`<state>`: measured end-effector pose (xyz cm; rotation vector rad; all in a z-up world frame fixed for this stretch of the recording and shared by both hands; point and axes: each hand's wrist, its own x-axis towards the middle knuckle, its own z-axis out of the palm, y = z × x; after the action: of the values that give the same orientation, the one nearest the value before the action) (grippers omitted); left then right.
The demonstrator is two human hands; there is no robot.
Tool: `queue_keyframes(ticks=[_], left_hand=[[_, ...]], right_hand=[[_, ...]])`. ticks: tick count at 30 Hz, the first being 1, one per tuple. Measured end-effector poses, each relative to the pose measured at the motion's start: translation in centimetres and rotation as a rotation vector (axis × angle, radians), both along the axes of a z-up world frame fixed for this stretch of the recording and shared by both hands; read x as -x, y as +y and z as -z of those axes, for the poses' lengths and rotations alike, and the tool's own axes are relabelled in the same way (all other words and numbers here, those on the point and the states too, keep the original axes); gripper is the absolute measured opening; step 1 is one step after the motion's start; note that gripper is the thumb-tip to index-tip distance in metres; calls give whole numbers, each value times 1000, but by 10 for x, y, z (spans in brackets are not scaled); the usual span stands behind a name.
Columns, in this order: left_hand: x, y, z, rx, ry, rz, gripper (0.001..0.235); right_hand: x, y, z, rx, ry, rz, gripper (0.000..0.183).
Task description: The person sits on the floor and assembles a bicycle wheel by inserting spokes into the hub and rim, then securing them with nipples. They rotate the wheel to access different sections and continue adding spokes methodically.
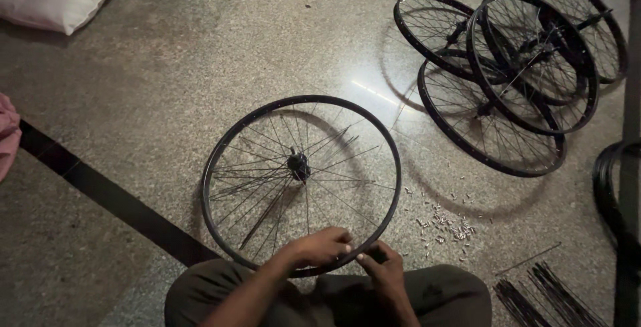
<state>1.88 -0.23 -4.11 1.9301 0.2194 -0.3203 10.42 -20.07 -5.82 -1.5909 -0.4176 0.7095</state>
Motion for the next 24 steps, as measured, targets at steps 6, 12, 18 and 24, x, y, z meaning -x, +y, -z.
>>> queue_keyframes(ticks=[6,12,18,24], left_hand=[[6,-5,-16,-393,-138,70,37],[12,-2,-21,-198,15,-55,36],[13,-2,-10,-167,-25,-52,35],[15,-2,-16,-270,20,-61,37]], right_hand=[[0,1,-3,-31,176,-19,17],[-6,-7,19,86,23,-92,16],[-40,-24,32,166,10,120,20],[-53,-28,32,-431,619,484,30]])
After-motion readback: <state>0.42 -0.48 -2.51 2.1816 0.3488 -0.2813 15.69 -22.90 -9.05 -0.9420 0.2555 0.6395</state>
